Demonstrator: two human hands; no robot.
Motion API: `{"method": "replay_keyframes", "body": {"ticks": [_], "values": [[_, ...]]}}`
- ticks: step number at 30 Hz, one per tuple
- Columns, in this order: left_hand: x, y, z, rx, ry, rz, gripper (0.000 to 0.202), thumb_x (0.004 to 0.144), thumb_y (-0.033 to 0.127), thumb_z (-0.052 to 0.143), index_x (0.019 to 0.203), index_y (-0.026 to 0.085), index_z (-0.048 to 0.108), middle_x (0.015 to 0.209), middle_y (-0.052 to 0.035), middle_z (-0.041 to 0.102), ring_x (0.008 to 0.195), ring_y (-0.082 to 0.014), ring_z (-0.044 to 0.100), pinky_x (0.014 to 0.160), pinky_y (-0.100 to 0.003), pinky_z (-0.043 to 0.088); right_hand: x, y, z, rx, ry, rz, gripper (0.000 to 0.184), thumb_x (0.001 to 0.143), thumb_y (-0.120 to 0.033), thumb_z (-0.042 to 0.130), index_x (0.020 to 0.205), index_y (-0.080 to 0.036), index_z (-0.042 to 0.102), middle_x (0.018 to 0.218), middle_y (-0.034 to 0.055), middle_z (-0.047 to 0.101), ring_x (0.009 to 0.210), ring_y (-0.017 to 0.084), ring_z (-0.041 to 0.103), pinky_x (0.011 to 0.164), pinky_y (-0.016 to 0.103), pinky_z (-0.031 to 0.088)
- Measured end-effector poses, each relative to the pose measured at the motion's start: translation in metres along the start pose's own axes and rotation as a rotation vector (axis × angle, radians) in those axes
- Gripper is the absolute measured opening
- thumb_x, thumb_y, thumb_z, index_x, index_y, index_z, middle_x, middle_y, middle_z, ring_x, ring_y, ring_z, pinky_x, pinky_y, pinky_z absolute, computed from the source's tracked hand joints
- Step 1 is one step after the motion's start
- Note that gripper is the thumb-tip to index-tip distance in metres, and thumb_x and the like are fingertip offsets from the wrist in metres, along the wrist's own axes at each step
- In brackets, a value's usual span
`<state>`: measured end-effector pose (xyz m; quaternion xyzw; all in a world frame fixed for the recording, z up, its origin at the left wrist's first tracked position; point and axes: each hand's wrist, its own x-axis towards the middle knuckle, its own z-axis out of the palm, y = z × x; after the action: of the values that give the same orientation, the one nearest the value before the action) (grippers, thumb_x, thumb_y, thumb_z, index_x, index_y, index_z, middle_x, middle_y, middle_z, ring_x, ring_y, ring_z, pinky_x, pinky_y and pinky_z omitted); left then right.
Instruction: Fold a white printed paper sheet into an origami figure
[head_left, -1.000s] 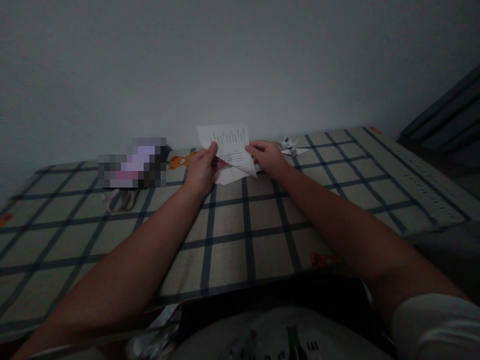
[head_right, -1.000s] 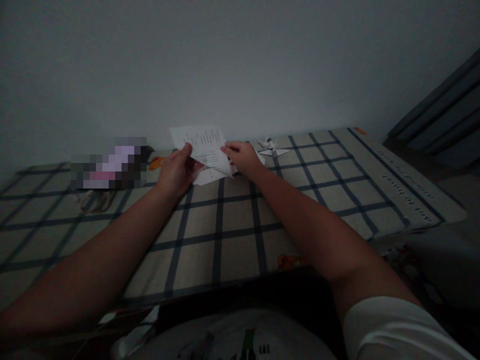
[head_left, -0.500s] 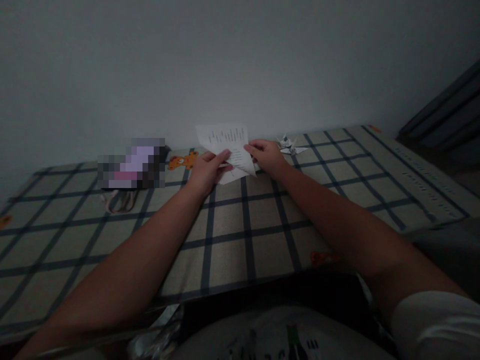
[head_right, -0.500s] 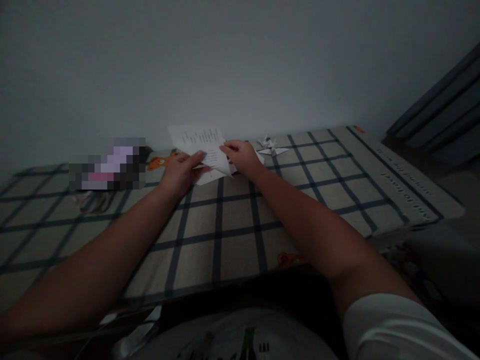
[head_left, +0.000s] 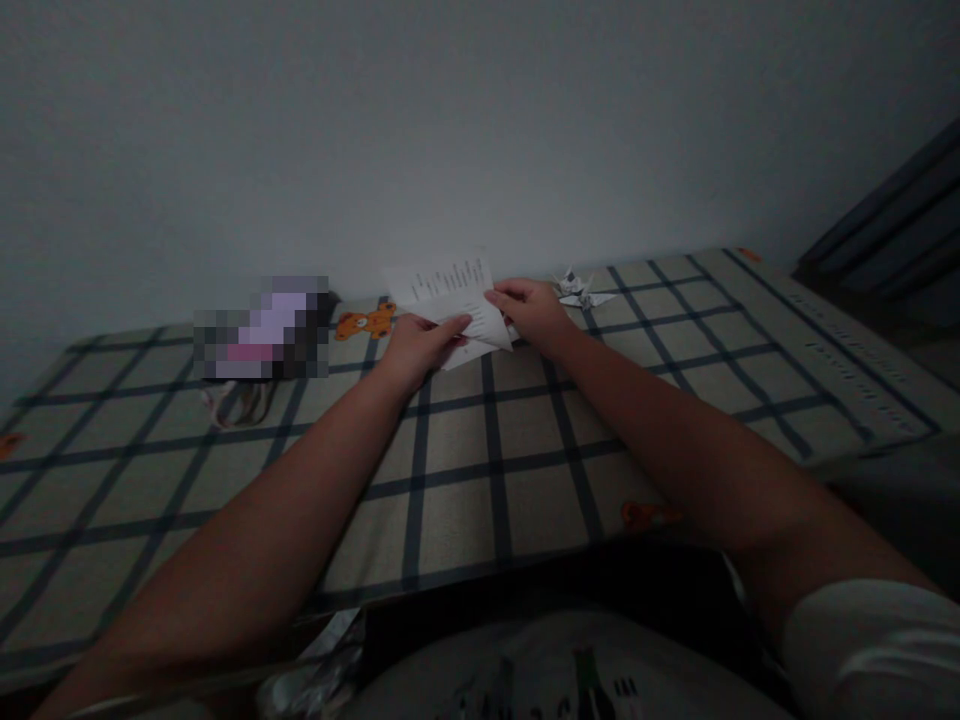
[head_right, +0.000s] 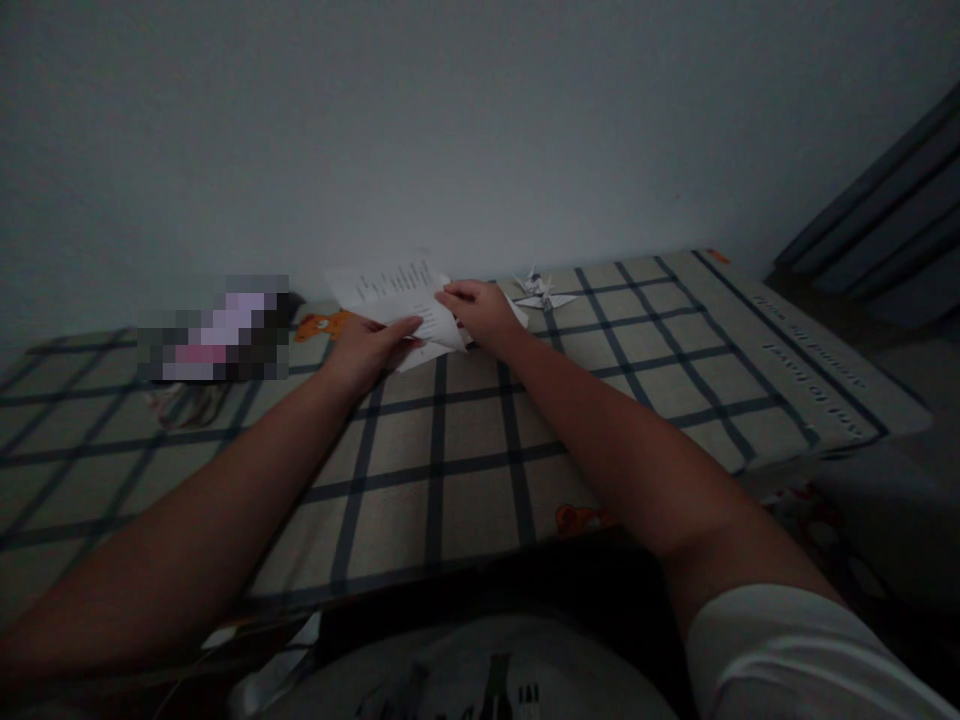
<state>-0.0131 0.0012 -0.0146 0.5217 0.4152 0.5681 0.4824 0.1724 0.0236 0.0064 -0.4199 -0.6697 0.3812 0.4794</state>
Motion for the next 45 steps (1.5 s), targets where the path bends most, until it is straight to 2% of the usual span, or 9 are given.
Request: {"method": "replay_keyframes", "body": {"ticks": [3, 7, 14, 21, 24, 28, 35, 39, 45], "values": [[-0.0005, 0.001, 0.0002, 0.047, -0.033, 0.013, 0.038, 0.068, 0.033, 0.083, 0.098, 0.012, 0.076, 0.114, -0.0141, 0.074, 0.085, -0.0213, 0.073, 0.075, -0.03, 0.061, 0.0018, 0.0039, 0.0009, 0.032, -0.006, 0.0, 0.025, 0.083, -0.037, 0.062, 0.09, -0.014, 0.07, 0.082, 0.0029, 0.067, 0.066, 0.011, 0.054, 0.058, 0.022, 0.046], [0.0011, 0.0016, -0.0014, 0.008, 0.025, 0.062, 0.04, 0.068, 0.034, 0.083, 0.101, 0.013, 0.074, 0.114, -0.0136, 0.074, 0.091, -0.0234, 0.073, 0.077, -0.032, 0.061, 0.0045, 0.0095, 0.0007, 0.098, -0.005, 0.01, 0.037, 0.087, -0.045, 0.058, 0.104, -0.013, 0.07, 0.088, 0.0042, 0.068, 0.065, 0.009, 0.055, 0.057, 0.021, 0.046], [0.0043, 0.0041, -0.0026, -0.05, 0.141, 0.067, 0.034, 0.068, 0.032, 0.081, 0.095, 0.013, 0.073, 0.112, -0.0118, 0.074, 0.093, -0.0222, 0.073, 0.073, -0.028, 0.061, 0.0004, 0.0087, -0.0029, -0.003, -0.117, -0.032, 0.038, 0.08, -0.048, 0.066, 0.093, -0.013, 0.073, 0.085, 0.0039, 0.069, 0.066, 0.011, 0.054, 0.061, 0.023, 0.044], [0.0038, 0.0051, 0.0001, -0.123, 0.084, 0.047, 0.051, 0.068, 0.025, 0.078, 0.117, 0.018, 0.065, 0.116, -0.011, 0.073, 0.083, -0.0195, 0.073, 0.064, -0.026, 0.06, 0.0009, 0.0084, -0.0035, -0.061, -0.107, -0.09, 0.033, 0.08, -0.045, 0.065, 0.088, -0.013, 0.072, 0.081, 0.0036, 0.068, 0.071, 0.013, 0.054, 0.065, 0.025, 0.042], [0.0028, 0.0035, 0.0001, -0.087, 0.034, 0.027, 0.055, 0.067, 0.028, 0.08, 0.119, 0.018, 0.064, 0.112, -0.0114, 0.074, 0.081, -0.0192, 0.072, 0.062, -0.025, 0.059, 0.0016, 0.0085, -0.0038, -0.078, -0.098, -0.115, 0.031, 0.081, -0.043, 0.064, 0.086, -0.013, 0.072, 0.082, 0.0036, 0.068, 0.074, 0.014, 0.056, 0.068, 0.026, 0.043], [0.0023, 0.0004, -0.0019, -0.016, 0.044, 0.05, 0.053, 0.066, 0.029, 0.084, 0.115, 0.018, 0.066, 0.112, -0.0105, 0.074, 0.085, -0.0202, 0.072, 0.067, -0.026, 0.06, 0.0013, 0.0075, -0.0024, -0.081, -0.104, -0.124, 0.032, 0.081, -0.044, 0.065, 0.086, -0.013, 0.072, 0.08, 0.0031, 0.068, 0.072, 0.013, 0.055, 0.066, 0.025, 0.042], [0.0045, 0.0053, -0.0007, -0.088, 0.176, 0.089, 0.043, 0.068, 0.027, 0.08, 0.108, 0.018, 0.068, 0.115, -0.0098, 0.072, 0.084, -0.0178, 0.071, 0.064, -0.023, 0.058, -0.001, 0.0034, 0.0001, 0.013, -0.084, 0.003, 0.041, 0.087, -0.051, 0.059, 0.102, -0.015, 0.073, 0.083, 0.0027, 0.067, 0.065, 0.01, 0.054, 0.056, 0.021, 0.043], [0.0059, 0.0042, -0.0028, -0.089, 0.18, 0.104, 0.047, 0.068, 0.028, 0.081, 0.111, 0.018, 0.066, 0.115, -0.0095, 0.072, 0.082, -0.0172, 0.07, 0.064, -0.024, 0.058, -0.0026, 0.0036, 0.0, 0.022, -0.144, 0.009, 0.039, 0.082, -0.048, 0.067, 0.098, -0.013, 0.073, 0.076, 0.0021, 0.065, 0.062, 0.009, 0.053, 0.056, 0.021, 0.042], [0.0065, 0.0033, -0.0032, -0.127, 0.195, 0.093, 0.042, 0.067, 0.027, 0.08, 0.106, 0.018, 0.067, 0.114, -0.0086, 0.072, 0.079, -0.0159, 0.07, 0.059, -0.022, 0.056, 0.0004, 0.0057, 0.0004, 0.009, -0.098, 0.002, 0.031, 0.082, -0.04, 0.068, 0.091, -0.011, 0.073, 0.071, 0.0014, 0.064, 0.058, 0.008, 0.051, 0.055, 0.022, 0.04]]}}
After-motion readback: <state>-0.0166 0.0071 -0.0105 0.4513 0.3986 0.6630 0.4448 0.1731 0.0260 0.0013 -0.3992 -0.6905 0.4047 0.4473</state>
